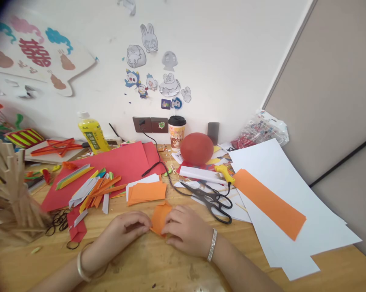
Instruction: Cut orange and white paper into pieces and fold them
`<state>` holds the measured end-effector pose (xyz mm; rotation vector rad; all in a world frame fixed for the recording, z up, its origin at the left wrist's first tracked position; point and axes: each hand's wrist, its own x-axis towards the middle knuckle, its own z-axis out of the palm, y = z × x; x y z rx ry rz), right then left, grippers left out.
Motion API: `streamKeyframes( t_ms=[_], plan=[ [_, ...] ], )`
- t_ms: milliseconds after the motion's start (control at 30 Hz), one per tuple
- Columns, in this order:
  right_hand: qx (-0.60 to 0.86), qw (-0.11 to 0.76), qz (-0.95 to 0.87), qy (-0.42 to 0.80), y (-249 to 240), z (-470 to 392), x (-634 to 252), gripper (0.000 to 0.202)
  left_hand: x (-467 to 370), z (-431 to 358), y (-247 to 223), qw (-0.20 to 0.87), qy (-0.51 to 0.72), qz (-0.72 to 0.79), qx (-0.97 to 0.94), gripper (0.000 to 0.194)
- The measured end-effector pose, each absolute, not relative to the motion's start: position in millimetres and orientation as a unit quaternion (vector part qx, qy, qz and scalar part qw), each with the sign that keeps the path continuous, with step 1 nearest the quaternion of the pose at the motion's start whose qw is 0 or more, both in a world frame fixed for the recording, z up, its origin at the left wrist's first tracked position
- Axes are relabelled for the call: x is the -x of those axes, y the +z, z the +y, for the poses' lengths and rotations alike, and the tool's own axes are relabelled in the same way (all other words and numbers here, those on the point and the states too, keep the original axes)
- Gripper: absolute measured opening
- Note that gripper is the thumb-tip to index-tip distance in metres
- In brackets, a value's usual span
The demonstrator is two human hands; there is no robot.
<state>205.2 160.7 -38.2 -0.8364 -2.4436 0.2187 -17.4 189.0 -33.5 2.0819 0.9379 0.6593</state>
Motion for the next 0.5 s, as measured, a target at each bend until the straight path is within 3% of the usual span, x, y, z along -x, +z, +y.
streamKeyframes(
  t_ms=[200, 500],
  plan=[
    [0.319, 0.320, -0.890, 0.061, -34.4, 162.2, -204.6, 0.015, 15.8, 188.9, -32.7, 0.399, 0.260, 0.372, -0.797, 0.011],
    [0.317, 0.255, -0.911, 0.073, -36.2, 161.3, -203.6, 0.013, 11.4, 183.0, -29.3, 0.289, 0.205, 0.252, -0.900, 0.020]
  ],
)
